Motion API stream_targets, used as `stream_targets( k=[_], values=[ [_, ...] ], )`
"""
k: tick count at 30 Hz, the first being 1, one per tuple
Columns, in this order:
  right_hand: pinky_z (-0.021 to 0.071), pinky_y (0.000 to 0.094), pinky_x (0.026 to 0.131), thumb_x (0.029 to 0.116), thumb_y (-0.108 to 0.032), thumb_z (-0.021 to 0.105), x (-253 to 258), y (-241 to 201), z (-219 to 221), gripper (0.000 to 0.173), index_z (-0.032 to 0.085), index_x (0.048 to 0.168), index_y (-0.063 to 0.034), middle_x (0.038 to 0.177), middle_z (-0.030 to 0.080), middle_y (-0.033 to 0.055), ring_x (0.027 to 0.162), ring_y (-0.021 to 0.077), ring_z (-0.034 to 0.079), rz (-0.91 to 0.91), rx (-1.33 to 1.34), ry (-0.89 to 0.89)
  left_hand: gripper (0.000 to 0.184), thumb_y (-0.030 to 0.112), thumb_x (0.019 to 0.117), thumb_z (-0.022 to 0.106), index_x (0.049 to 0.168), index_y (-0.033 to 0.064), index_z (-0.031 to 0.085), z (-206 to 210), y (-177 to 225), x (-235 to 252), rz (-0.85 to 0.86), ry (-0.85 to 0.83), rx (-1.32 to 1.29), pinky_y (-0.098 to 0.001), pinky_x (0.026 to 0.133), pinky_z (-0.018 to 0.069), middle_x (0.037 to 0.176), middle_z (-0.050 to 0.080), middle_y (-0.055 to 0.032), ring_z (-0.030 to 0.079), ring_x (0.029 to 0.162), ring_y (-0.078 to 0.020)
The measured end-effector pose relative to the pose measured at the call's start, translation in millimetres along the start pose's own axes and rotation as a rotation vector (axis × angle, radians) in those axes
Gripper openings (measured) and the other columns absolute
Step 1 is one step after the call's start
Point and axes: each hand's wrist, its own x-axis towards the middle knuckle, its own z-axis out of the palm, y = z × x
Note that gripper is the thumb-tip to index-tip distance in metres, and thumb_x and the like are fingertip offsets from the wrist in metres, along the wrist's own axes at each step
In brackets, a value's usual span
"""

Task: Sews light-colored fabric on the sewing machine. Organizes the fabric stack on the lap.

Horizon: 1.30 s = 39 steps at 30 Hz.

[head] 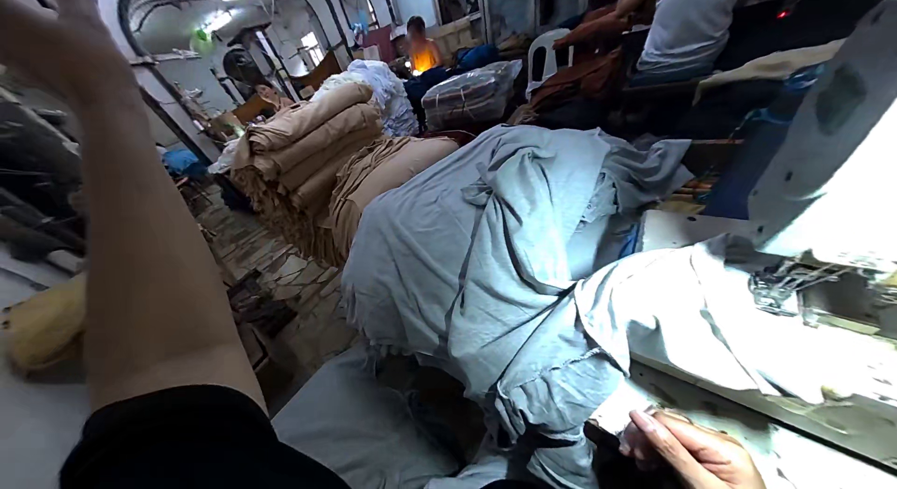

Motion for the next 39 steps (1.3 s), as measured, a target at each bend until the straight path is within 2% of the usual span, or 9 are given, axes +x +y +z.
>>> stream_targets(
  k=[3,5,9,13,15,17,19,25,39],
  values=[
    [0.0548,0.0149,0.071,0.1045,-0.013,0.053,-3.2,1.0,0.4,0.035,0.069,0.074,-0.0062,0.074,0.071,-0.0089,0.071,-0.0059,0.065,-0.005,-0.015,0.021,0.092,0.036,0.0913,0.068,0.159,-0.0070,0.023,38.8,-51.5,-40.2,0.114,0.074,-0.093,-0.0583,0.124,0.0126,0.162,0.013,-0.0408,0.014,0.152,-0.0548],
    [0.0553,0.0150,0.071,0.1039,-0.011,0.053,-3.6,1.4,1.8,0.034,0.069,0.074,-0.0055,0.074,0.071,-0.0090,0.071,-0.0059,0.065,-0.018,-0.023,0.039,0.100,0.033,0.0887,0.073,0.161,-0.0052,0.015,58.3,-60.7,-90.3,0.089,-0.040,-0.158,-0.0609,0.123,0.0113,0.163,-0.006,-0.0410,0.001,0.151,-0.0590],
    [0.0555,0.0154,0.072,0.1047,-0.013,0.052,-3.3,2.2,2.0,0.035,0.070,0.075,-0.0064,0.074,0.071,-0.0106,0.072,-0.0063,0.065,-0.006,-0.061,0.037,0.111,0.046,0.0862,0.079,0.165,0.0076,0.011,92.0,-80.2,-175.2,-0.071,-0.410,-0.268,-0.0667,0.119,0.0216,0.166,-0.015,-0.0322,0.003,0.152,-0.0567],
    [0.0575,0.0170,0.072,0.1061,-0.014,0.050,-2.1,4.6,1.3,0.034,0.071,0.080,-0.0123,0.077,0.073,-0.0134,0.073,-0.0049,0.067,0.001,-0.026,0.045,0.109,0.044,0.0834,0.083,0.164,0.0064,0.020,126.1,-80.7,-245.3,-0.068,-0.710,-0.408,-0.0683,0.119,0.0219,0.168,-0.002,-0.0314,0.009,0.154,-0.0523],
    [0.0579,0.0174,0.072,0.1065,-0.014,0.050,-2.2,4.7,1.5,0.034,0.072,0.081,-0.0133,0.078,0.073,-0.0140,0.073,-0.0044,0.068,0.008,-0.012,0.048,0.094,0.045,0.0879,0.078,0.161,0.0098,0.031,139.9,-67.0,-289.2,-0.074,-0.842,-0.424,-0.0670,0.119,0.0257,0.166,0.021,-0.0268,0.023,0.152,-0.0462],
    [0.0583,0.0175,0.071,0.1064,-0.014,0.050,-2.0,4.3,2.8,0.034,0.072,0.081,-0.0139,0.077,0.073,-0.0141,0.072,-0.0042,0.068,0.013,-0.014,0.061,0.073,0.059,0.1036,0.045,0.163,0.0183,0.030,150.9,-52.3,-338.3,0.015,-0.914,-0.207,-0.0712,0.119,0.0138,0.169,0.023,-0.0165,0.017,0.156,-0.0416],
    [0.0578,0.0172,0.071,0.1058,-0.012,0.049,-1.7,3.9,3.7,0.034,0.071,0.079,-0.0126,0.076,0.073,-0.0133,0.071,-0.0042,0.068,0.013,-0.031,0.080,0.065,0.057,0.1080,0.029,0.161,0.0209,0.035,158.0,-44.5,-360.9,0.092,-0.817,-0.089,-0.0725,0.119,0.0104,0.169,0.026,-0.0139,0.018,0.156,-0.0408],
    [0.0568,0.0162,0.070,0.1037,-0.009,0.049,-2.9,0.4,4.3,0.035,0.070,0.076,-0.0110,0.073,0.072,-0.0126,0.069,-0.0048,0.066,0.014,-0.064,0.102,0.062,0.052,0.1096,0.029,0.160,0.0176,0.037,155.1,-46.0,-363.0,0.113,-0.797,-0.102,-0.0698,0.119,0.0117,0.168,0.026,-0.0141,0.020,0.155,-0.0409],
    [0.0578,0.0171,0.071,0.1055,-0.011,0.048,-2.4,4.1,7.2,0.035,0.070,0.078,-0.0130,0.075,0.073,-0.0131,0.070,-0.0041,0.068,0.001,-0.042,0.110,0.052,0.046,0.1088,0.039,0.149,0.0166,0.055,157.0,-49.9,-367.8,0.073,-0.682,-0.178,-0.0627,0.122,0.0175,0.160,0.044,-0.0133,0.034,0.151,-0.0375]
  ],
)
